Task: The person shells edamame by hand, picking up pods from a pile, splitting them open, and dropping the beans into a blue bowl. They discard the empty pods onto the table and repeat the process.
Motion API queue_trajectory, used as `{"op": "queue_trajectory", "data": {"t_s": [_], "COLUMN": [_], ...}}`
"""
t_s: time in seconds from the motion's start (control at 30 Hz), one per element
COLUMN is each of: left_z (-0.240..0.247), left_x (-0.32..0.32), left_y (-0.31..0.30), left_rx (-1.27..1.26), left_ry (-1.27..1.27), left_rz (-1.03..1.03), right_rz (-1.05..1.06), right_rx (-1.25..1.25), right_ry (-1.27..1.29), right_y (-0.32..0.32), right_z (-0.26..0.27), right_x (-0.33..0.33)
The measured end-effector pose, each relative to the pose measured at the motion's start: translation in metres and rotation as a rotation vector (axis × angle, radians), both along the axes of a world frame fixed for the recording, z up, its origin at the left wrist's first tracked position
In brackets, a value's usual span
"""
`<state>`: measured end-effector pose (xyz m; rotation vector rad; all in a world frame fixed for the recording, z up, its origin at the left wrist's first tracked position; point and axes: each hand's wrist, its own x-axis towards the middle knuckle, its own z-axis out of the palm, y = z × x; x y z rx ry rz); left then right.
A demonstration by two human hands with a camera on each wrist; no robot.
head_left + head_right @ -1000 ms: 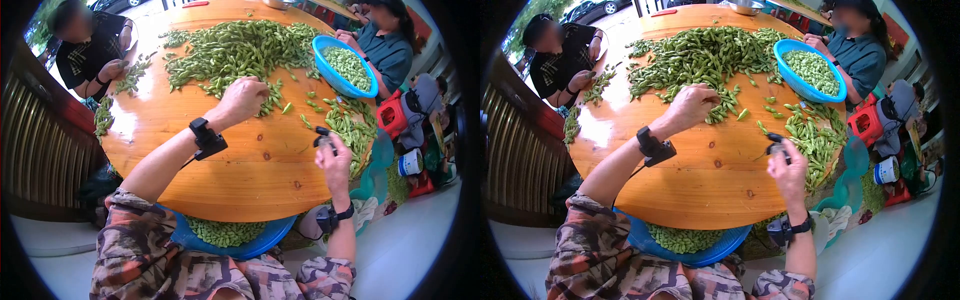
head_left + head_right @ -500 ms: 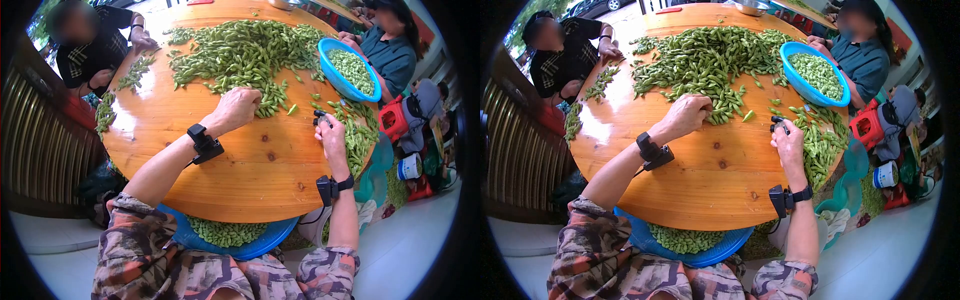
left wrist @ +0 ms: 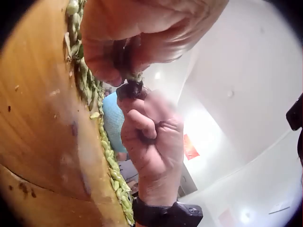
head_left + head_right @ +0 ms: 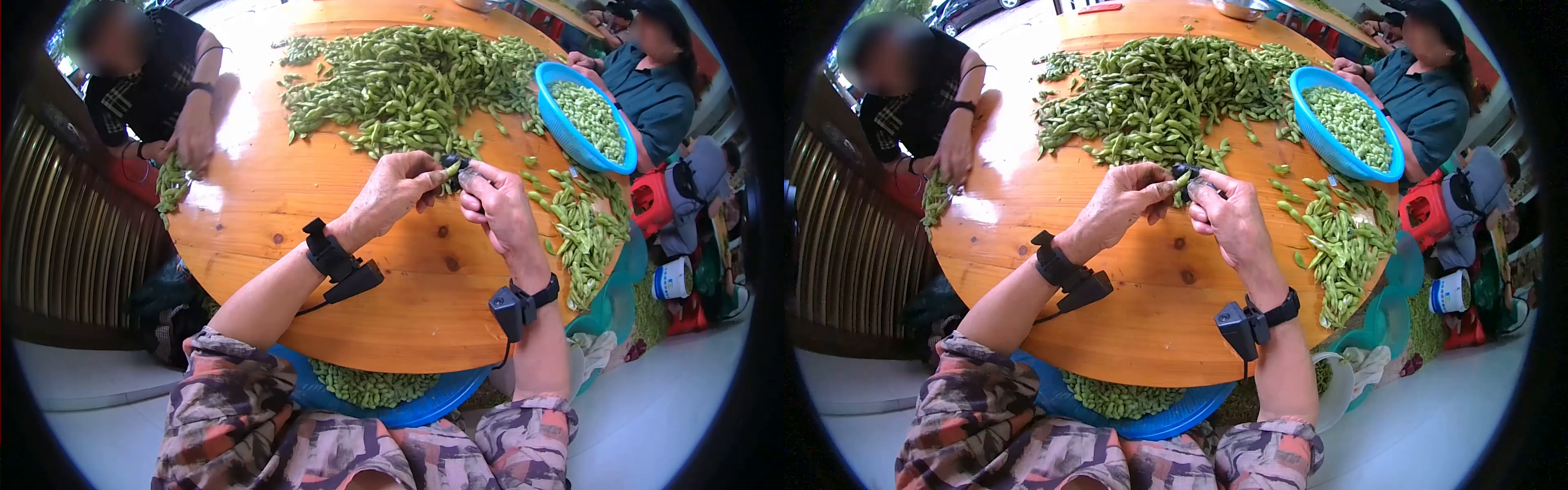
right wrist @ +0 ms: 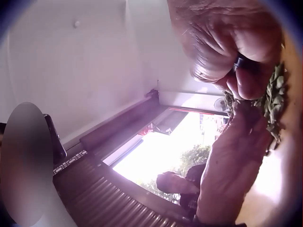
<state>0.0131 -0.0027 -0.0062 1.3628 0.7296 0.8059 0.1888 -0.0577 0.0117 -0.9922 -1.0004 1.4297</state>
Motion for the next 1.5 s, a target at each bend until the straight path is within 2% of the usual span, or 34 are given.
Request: {"op": "queue_trajectory", "data": {"t_s": [0.17, 0.23, 0.37, 0.43, 0.47, 0.53, 0.63, 0.77, 0.87, 0.9, 0.97, 1.03, 1.23, 1.5], "left_z": [-0.002, -0.002, -0.005, -0.008, -0.008, -0.008, -0.015, -0.015, -0.009, -0.008, -0.008, -0.009, -0.004, 0.000], "left_x": [0.002, 0.003, 0.002, 0.000, 0.000, 0.000, 0.001, 0.004, 0.005, 0.006, 0.005, 0.004, 0.004, 0.001], "left_y": [-0.001, -0.001, 0.000, 0.001, 0.000, -0.003, -0.001, -0.005, -0.007, -0.007, -0.007, -0.005, -0.008, -0.008], "left_rx": [0.075, 0.206, 0.172, -0.076, -0.077, -0.463, -0.516, -0.503, -0.458, -0.409, -0.358, -0.199, -0.024, -0.052], "left_ry": [0.126, 0.241, 0.220, -0.071, -0.069, -0.384, -0.491, -0.448, -0.411, -0.402, -0.392, -0.332, -0.155, -0.197], "left_rz": [0.045, 0.114, 0.097, -0.038, -0.037, -0.138, -0.214, -0.144, -0.119, -0.052, 0.016, 0.048, 0.070, -0.001], "right_rz": [0.043, 0.047, 0.036, 0.045, 0.058, 0.065, 0.073, -0.004, -0.039, -0.040, 0.030, 0.043, 0.084, 0.109], "right_rx": [-0.005, -0.005, 0.010, 0.014, 0.020, 0.015, 0.027, 0.041, 0.028, 0.030, -0.006, -0.032, -0.058, -0.022], "right_ry": [0.015, 0.008, -0.014, 0.025, 0.065, 0.098, 0.093, -0.058, -0.021, -0.022, 0.046, 0.074, 0.174, 0.133], "right_y": [-0.001, -0.001, -0.002, -0.002, -0.003, -0.002, -0.003, -0.004, -0.005, -0.005, -0.006, -0.006, -0.006, -0.008], "right_z": [-0.005, -0.005, -0.005, -0.005, -0.005, -0.006, -0.005, -0.004, -0.001, -0.001, -0.003, -0.005, -0.006, -0.004], "right_x": [0.002, 0.002, 0.003, 0.005, 0.006, 0.008, 0.009, 0.003, 0.000, 0.001, 0.001, -0.001, 0.000, -0.001]}}
